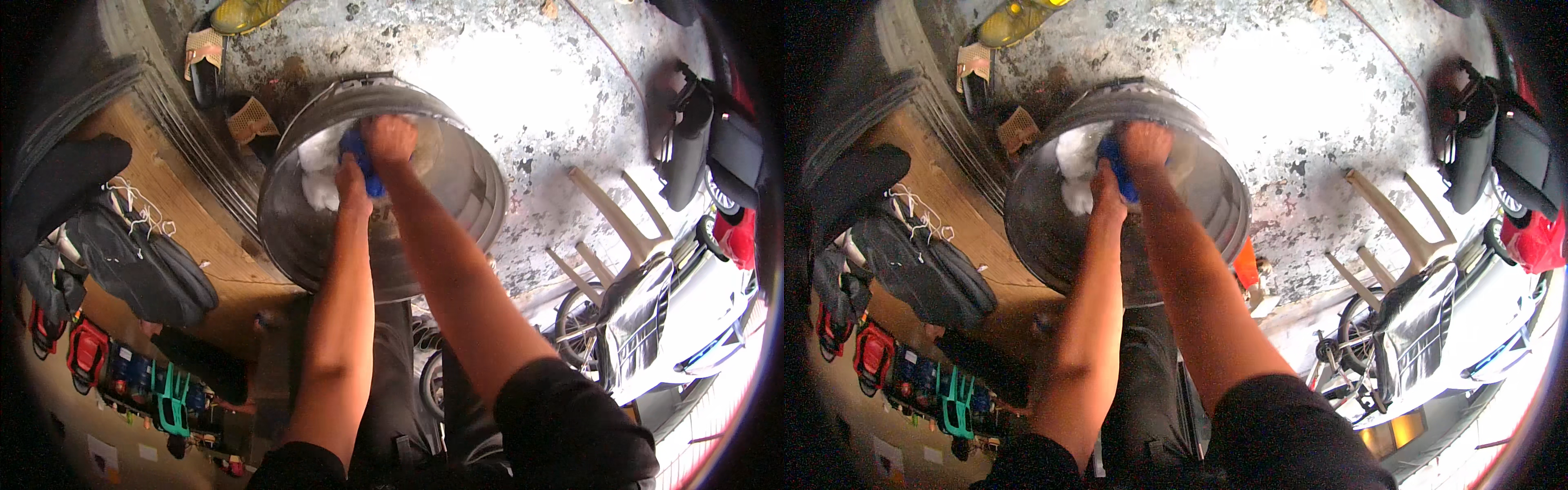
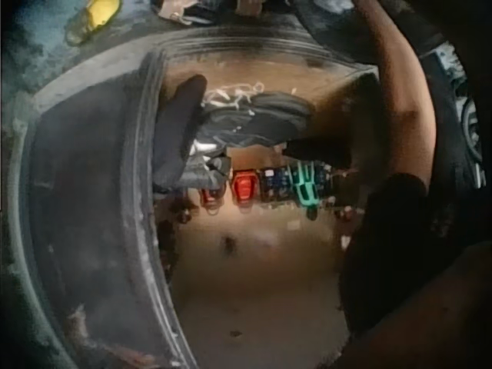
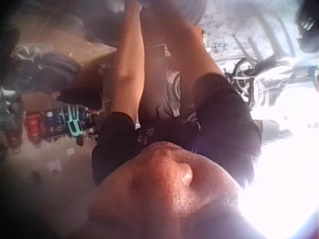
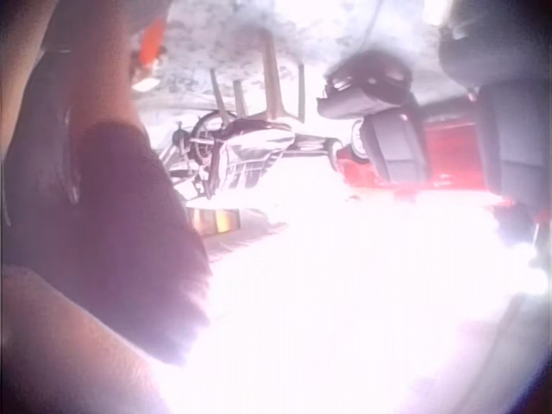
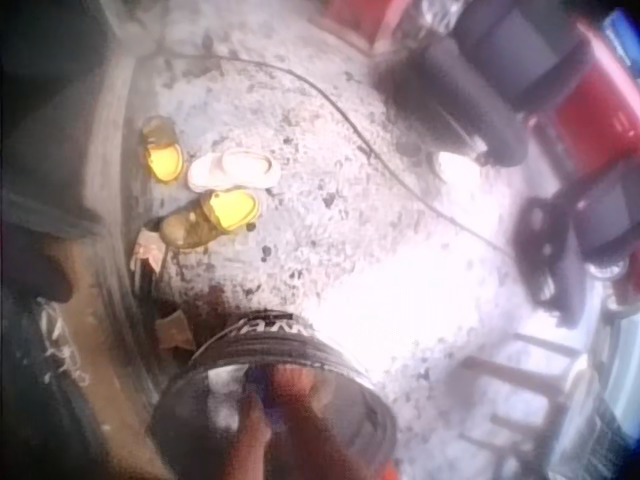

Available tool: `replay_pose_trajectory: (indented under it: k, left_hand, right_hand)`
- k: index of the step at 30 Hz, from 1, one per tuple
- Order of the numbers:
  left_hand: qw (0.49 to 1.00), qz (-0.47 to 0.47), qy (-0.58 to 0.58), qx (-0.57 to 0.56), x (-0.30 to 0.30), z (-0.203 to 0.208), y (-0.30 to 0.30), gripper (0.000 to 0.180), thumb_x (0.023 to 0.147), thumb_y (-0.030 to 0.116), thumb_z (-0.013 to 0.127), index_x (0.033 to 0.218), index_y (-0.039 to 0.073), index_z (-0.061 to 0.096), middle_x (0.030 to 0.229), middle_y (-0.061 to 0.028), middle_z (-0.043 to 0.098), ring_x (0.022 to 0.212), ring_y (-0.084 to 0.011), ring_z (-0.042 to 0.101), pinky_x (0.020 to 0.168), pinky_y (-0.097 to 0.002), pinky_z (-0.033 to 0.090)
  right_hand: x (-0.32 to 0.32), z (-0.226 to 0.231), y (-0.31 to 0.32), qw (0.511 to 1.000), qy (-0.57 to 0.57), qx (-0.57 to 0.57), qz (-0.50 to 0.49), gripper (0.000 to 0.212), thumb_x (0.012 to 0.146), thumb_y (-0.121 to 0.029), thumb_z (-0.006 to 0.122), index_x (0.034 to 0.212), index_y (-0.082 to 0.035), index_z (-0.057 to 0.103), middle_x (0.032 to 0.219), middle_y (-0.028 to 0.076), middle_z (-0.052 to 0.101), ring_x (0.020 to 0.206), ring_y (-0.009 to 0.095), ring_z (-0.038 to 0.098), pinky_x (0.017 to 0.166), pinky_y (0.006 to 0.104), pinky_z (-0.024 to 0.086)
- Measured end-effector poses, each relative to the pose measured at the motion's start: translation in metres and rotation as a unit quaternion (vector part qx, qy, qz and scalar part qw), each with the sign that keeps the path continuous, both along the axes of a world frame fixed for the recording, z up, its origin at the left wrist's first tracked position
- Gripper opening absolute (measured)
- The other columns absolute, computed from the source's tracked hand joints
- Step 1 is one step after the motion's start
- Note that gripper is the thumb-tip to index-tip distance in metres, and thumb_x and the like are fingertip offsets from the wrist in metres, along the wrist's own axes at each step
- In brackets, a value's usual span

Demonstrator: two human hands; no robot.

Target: The person scrubs a black leather car seat with a white sponge, then wipes it with a blue cloth. The person repeats the scrubbing and wiping process on the same seat multiple times.

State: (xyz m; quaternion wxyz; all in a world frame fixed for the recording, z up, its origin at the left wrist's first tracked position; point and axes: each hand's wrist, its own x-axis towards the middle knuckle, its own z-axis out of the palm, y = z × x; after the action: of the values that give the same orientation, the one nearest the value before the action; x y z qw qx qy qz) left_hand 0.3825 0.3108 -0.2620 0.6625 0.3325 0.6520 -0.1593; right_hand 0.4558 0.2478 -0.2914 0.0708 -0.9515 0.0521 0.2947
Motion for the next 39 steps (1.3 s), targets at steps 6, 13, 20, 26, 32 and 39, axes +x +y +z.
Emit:
replay_pose_trajectory:
  k: [6, 13, 20, 26, 32, 39]
  left_hand:
    - [0.996, 0.014, -0.063, -0.062, -0.005, 0.011, 0.011, 0.065, 0.103, 0.048, 0.062, 0.15, 0.004, 0.053, 0.147, -0.0107, 0.06, 0.131, -0.0269, 0.058, 0.112, -0.0415, 0.043]
    - [0.929, 0.054, -0.221, -0.293, -0.029, 0.011, 0.035, 0.059, 0.106, 0.043, 0.059, 0.15, 0.004, 0.053, 0.147, -0.0124, 0.059, 0.13, -0.0277, 0.06, 0.107, -0.0452, 0.05]
    - [0.998, -0.065, -0.012, -0.018, 0.028, 0.027, 0.041, 0.07, 0.101, 0.038, 0.065, 0.157, 0.003, 0.04, 0.154, -0.0162, 0.049, 0.137, -0.0312, 0.053, 0.108, -0.0497, 0.049]
    - [0.705, -0.618, -0.1, 0.332, -0.02, 0.049, 0.034, 0.118, 0.076, 0.034, 0.09, 0.168, 0.012, 0.019, 0.168, -0.0326, 0.022, 0.153, -0.0498, 0.028, 0.119, -0.0617, 0.033]
    - [0.69, -0.491, -0.406, 0.344, -0.004, 0.109, 0.022, 0.057, 0.088, 0.022, 0.078, 0.14, 0.016, 0.056, 0.161, -0.0211, 0.043, 0.149, -0.0422, 0.04, 0.116, -0.0538, 0.036]
    - [0.828, -0.317, -0.379, 0.265, -0.008, 0.174, 0.027, 0.064, 0.081, 0.005, 0.083, 0.141, 0.001, 0.059, 0.14, -0.0115, 0.062, 0.126, -0.021, 0.061, 0.107, -0.0344, 0.05]
  right_hand:
    - [-0.048, 0.028, 0.008, 0.941, -0.089, 0.191, -0.264, 0.06, 0.093, -0.014, 0.066, 0.148, -0.002, 0.047, 0.134, 0.038, 0.055, 0.119, 0.055, 0.061, 0.1, 0.0561, 0.051]
    - [-0.072, 0.16, 0.039, 0.943, 0.087, 0.203, -0.248, 0.043, 0.095, -0.04, 0.07, 0.123, -0.008, 0.069, 0.098, 0.026, 0.074, 0.093, 0.048, 0.072, 0.084, 0.0535, 0.057]
    - [-0.002, 0.053, 0.03, 0.988, 0.022, 0.089, -0.126, 0.046, 0.103, -0.05, 0.055, 0.109, -0.008, 0.072, 0.093, 0.025, 0.075, 0.087, 0.041, 0.076, 0.075, 0.0536, 0.059]
    - [-0.026, 0.048, -0.028, 0.984, -0.027, 0.134, -0.114, 0.034, 0.097, -0.032, 0.067, 0.117, -0.004, 0.066, 0.104, 0.028, 0.072, 0.098, 0.047, 0.071, 0.083, 0.055, 0.056]
    - [-0.028, 0.257, -0.011, 0.891, -0.001, 0.349, -0.289, 0.039, 0.097, -0.034, 0.074, 0.101, 0.002, 0.061, 0.084, 0.017, 0.066, 0.078, 0.022, 0.064, 0.073, 0.0396, 0.051]
    - [-0.033, 0.316, -0.039, 0.809, -0.054, 0.329, -0.484, 0.045, 0.103, -0.045, 0.07, 0.082, -0.006, 0.064, 0.075, -0.004, 0.055, 0.072, 0.007, 0.045, 0.065, 0.0279, 0.041]
